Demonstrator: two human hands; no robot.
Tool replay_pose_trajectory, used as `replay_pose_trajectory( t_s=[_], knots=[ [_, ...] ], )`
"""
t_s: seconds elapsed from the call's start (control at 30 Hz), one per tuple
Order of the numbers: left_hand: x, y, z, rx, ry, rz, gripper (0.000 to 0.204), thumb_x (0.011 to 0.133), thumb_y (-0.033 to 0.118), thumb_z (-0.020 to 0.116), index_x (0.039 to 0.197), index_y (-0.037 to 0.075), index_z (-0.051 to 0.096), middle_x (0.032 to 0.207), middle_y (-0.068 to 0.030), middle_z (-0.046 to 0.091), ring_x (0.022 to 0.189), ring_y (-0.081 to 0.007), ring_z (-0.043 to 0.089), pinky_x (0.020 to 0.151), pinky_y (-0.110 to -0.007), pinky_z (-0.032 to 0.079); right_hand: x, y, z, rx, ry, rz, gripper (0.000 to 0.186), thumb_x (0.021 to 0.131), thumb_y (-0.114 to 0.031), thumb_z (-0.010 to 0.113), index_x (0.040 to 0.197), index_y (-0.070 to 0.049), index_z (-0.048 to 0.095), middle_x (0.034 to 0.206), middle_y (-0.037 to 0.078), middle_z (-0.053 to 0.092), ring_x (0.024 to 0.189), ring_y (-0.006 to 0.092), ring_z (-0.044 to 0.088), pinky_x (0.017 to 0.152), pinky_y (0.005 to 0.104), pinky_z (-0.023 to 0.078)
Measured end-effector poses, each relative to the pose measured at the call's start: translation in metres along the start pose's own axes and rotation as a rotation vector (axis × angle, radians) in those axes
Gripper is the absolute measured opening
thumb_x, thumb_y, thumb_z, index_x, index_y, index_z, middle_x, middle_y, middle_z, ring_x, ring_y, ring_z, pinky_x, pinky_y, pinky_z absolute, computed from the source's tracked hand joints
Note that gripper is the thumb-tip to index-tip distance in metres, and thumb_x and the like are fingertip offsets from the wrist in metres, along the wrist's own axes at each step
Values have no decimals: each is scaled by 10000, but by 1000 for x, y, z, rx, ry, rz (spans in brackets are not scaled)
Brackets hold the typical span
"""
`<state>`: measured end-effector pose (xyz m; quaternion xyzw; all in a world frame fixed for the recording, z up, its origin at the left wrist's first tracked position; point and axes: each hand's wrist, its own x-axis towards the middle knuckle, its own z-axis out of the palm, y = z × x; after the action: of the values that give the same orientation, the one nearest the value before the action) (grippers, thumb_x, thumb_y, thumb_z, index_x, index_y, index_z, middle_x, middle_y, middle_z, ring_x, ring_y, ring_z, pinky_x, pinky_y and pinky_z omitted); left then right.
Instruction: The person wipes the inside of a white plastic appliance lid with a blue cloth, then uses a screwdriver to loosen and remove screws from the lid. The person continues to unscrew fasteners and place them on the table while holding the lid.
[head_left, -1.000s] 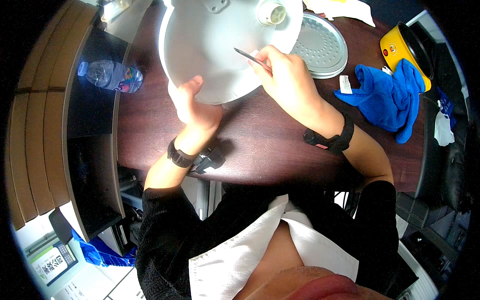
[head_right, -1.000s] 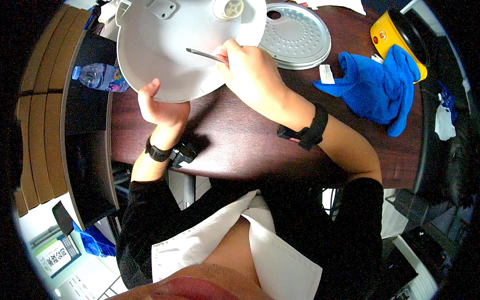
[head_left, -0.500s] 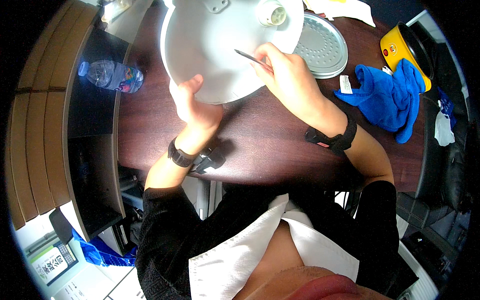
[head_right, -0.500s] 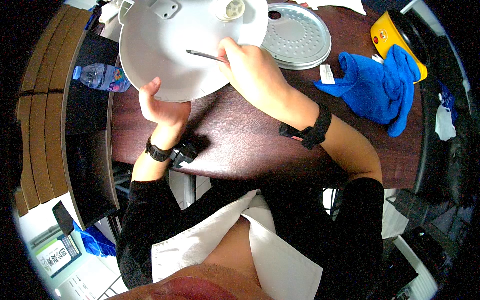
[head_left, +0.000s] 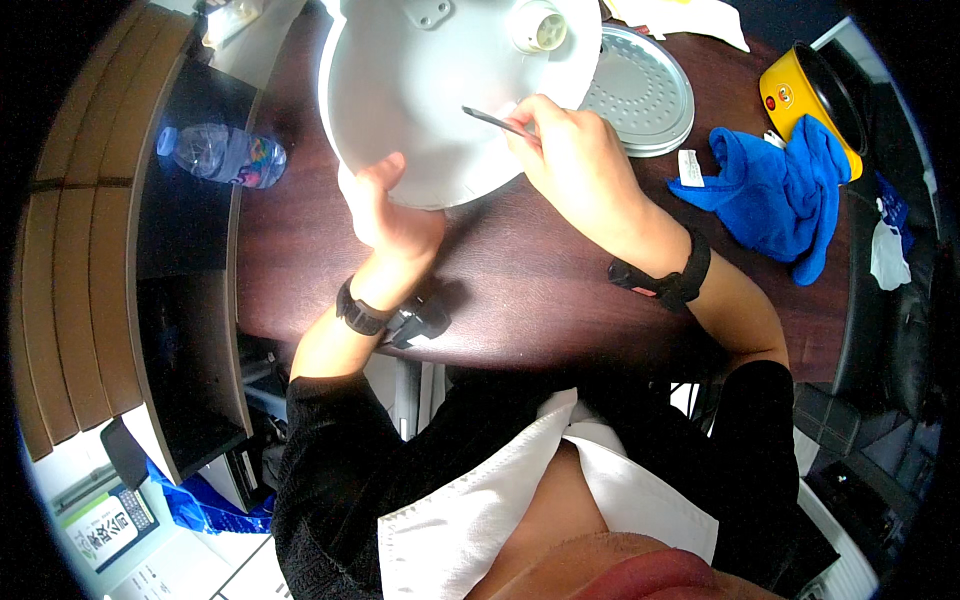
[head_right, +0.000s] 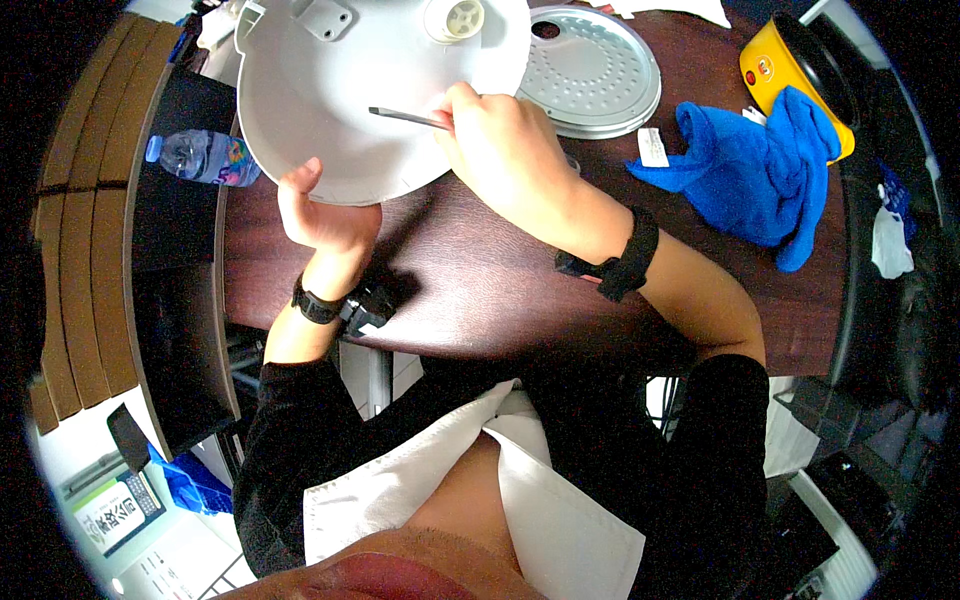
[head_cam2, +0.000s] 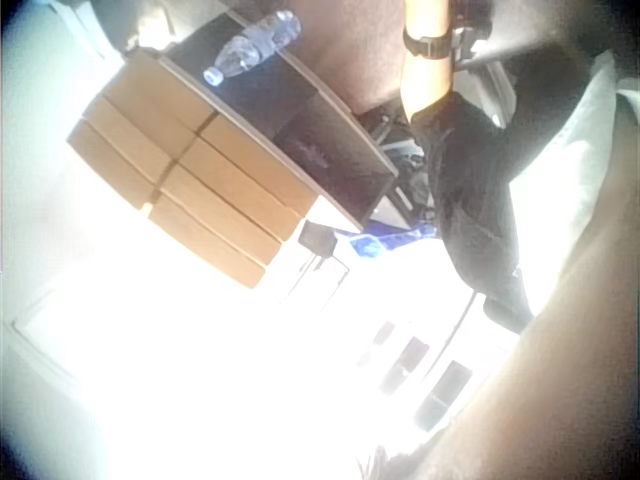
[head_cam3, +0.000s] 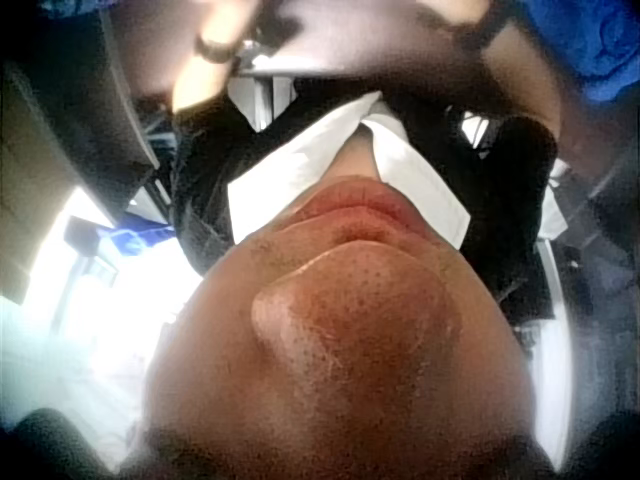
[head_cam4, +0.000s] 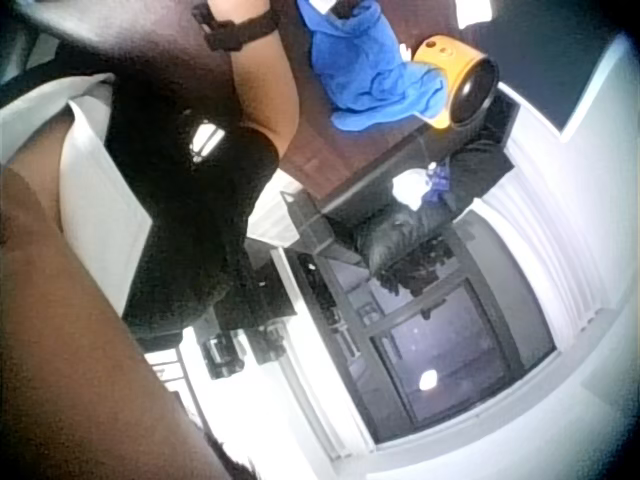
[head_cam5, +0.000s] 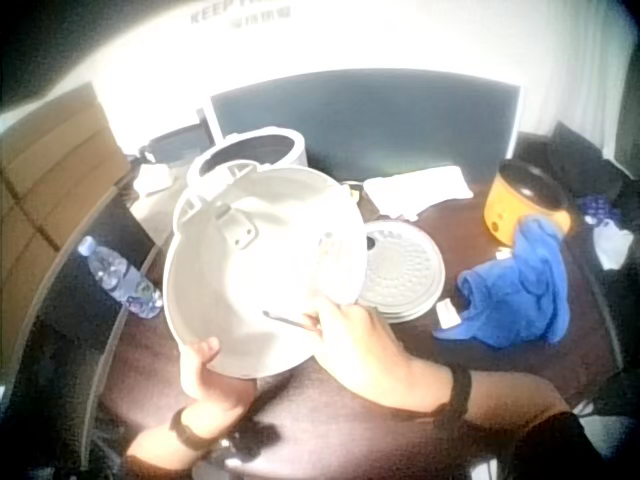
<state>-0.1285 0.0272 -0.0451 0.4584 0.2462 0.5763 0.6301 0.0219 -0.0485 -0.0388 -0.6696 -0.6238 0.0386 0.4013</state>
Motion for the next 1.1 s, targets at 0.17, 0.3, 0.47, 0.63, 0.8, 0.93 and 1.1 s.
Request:
replay_pose_trajectory(
  t_s=[0.17,0.3,0.47,0.63,0.8,0.93,1.1],
  knots=[
    [1,0,0,-27,-30,3,632,627,264,523,1198,16,415,1064,-128,474,1019,-275,476,888,-399,383,-1,0,1,31,8,-16,153,784,-123,609,835,-1,532,678,152,614,632,315,627,566,379,514],
    [0,0,0,-15,-42,8,630,629,267,522,1197,18,415,1066,-127,474,1016,-277,478,886,-401,383,-1,0,-1,48,0,-34,164,784,-126,610,837,-3,515,687,153,612,650,318,628,572,380,514],
    [0,1,1,4,-40,16,634,632,278,518,1202,21,413,1066,-128,474,1015,-274,478,884,-403,384,0,1,0,30,27,-72,139,792,-100,610,852,-27,508,610,125,578,575,278,616,517,352,487],
    [-1,2,2,5,-25,-24,638,633,281,516,1207,24,410,1069,-128,472,1023,-272,473,887,-403,380,1,6,3,23,31,-95,135,790,-86,616,859,-39,511,603,120,578,565,260,621,504,329,482],
    [-1,1,2,21,-9,-22,640,633,283,515,1210,27,409,1075,-128,467,1026,-275,468,882,-404,378,1,6,0,13,-5,-94,143,783,-79,618,863,-40,506,644,129,596,604,267,632,530,330,493],
    [0,0,2,19,1,-33,645,634,284,513,1216,27,405,1082,-130,463,1032,-277,462,882,-406,377,2,8,0,-1,-34,-94,147,779,-71,613,872,-41,504,651,130,601,612,267,636,540,333,500],
    [-1,1,3,18,13,-29,651,634,284,512,1221,26,399,1088,-130,461,1032,-276,462,887,-403,372,2,6,0,4,-13,-79,151,773,-87,620,867,-45,510,648,126,608,622,265,643,550,333,510]
  ],
)
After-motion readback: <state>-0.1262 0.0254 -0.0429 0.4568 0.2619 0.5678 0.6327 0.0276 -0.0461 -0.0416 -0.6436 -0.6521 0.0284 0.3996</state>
